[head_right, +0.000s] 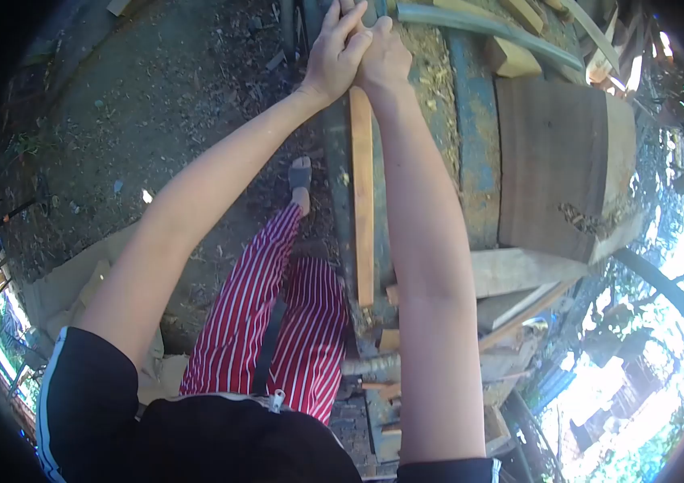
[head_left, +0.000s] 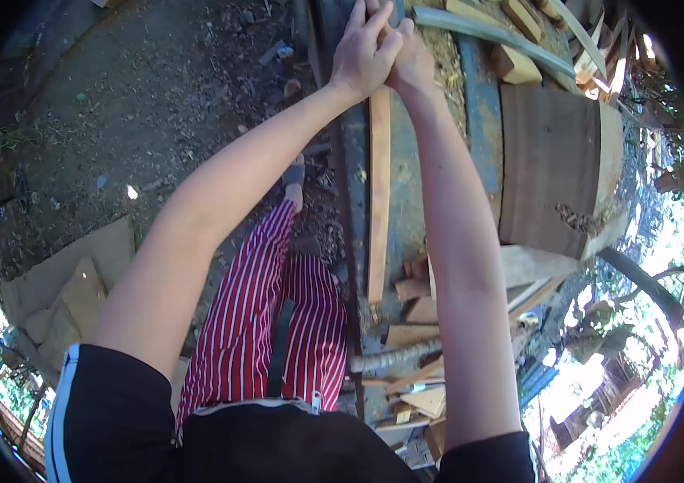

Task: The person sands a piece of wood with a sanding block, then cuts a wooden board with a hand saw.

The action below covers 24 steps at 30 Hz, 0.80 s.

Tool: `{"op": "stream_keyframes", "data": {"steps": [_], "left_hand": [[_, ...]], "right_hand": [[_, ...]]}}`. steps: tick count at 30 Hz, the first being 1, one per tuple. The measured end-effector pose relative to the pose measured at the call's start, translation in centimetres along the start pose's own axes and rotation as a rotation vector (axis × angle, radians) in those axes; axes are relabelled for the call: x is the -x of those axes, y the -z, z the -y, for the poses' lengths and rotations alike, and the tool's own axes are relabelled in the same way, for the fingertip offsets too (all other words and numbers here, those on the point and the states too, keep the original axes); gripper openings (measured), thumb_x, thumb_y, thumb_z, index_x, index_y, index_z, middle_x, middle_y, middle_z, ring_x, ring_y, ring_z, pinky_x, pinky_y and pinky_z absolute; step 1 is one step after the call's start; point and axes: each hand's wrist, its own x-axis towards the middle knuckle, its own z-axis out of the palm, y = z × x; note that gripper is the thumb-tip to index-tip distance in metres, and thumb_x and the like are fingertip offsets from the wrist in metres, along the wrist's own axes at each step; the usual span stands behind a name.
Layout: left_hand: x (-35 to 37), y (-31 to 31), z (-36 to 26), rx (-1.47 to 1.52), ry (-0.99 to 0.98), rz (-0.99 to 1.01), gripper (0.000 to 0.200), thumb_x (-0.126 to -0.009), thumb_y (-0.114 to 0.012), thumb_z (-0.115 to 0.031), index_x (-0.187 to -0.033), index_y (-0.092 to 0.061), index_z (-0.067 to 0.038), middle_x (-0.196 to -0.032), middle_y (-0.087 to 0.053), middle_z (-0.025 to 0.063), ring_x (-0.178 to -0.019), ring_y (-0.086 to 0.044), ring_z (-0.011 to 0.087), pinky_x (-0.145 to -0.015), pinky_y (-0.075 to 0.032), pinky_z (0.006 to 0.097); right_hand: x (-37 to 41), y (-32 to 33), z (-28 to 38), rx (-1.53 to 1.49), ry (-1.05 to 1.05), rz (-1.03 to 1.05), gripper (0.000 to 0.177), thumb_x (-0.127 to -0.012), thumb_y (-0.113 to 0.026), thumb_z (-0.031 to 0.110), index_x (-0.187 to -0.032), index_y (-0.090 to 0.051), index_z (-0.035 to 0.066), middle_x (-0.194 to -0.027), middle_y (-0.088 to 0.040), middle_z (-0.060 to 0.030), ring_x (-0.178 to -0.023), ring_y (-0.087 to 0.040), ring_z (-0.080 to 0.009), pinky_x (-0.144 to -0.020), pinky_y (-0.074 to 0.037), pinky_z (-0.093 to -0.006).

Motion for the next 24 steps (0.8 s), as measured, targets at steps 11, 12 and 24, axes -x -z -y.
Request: {"op": "stream_keyframes", "data": {"steps": [11,12,24], "left_hand": [[35.6,2.1,-14.7,0.06,0.347,0.476,0.068,-0.095,-0.048,-0.03,-0.152,-0.024,-0.001,-0.154,-0.009,0.0358,-0.144,-0.014,0.0511,-0.116,-0.02,0.0549],[35.6,2.3,-15.2,0.075,0.367,0.49,0.069,-0.095,-0.048,-0.031,-0.151,-0.023,0.0,-0.154,-0.008,0.0363,-0.144,-0.013,0.0511,-0.116,-0.02,0.0558],[2.9,-1.0,-2.8,0.097,0.274,-0.038,0.054,-0.096,-0.057,-0.025,-0.139,-0.046,0.004,-0.155,-0.026,0.0279,-0.142,-0.03,0.0398,-0.116,-0.026,0.0412]], "right_hand": [[37.2,2.5,7.5,-0.065,-0.235,0.311,0.066,-0.09,-0.054,0.026,-0.152,-0.029,0.029,-0.093,-0.045,-0.0165,-0.082,-0.056,-0.0337,-0.058,-0.055,-0.0407],[37.1,2.8,7.5,-0.064,-0.226,0.315,0.066,-0.09,-0.054,0.026,-0.152,-0.029,0.029,-0.093,-0.045,-0.0163,-0.082,-0.056,-0.0336,-0.057,-0.055,-0.0403],[0.5,-0.7,-0.1,-0.057,-0.044,-0.033,0.033,-0.089,-0.058,0.025,-0.108,-0.055,-0.002,-0.093,-0.065,-0.0138,-0.088,-0.068,-0.0343,-0.068,-0.057,-0.0423]]}}
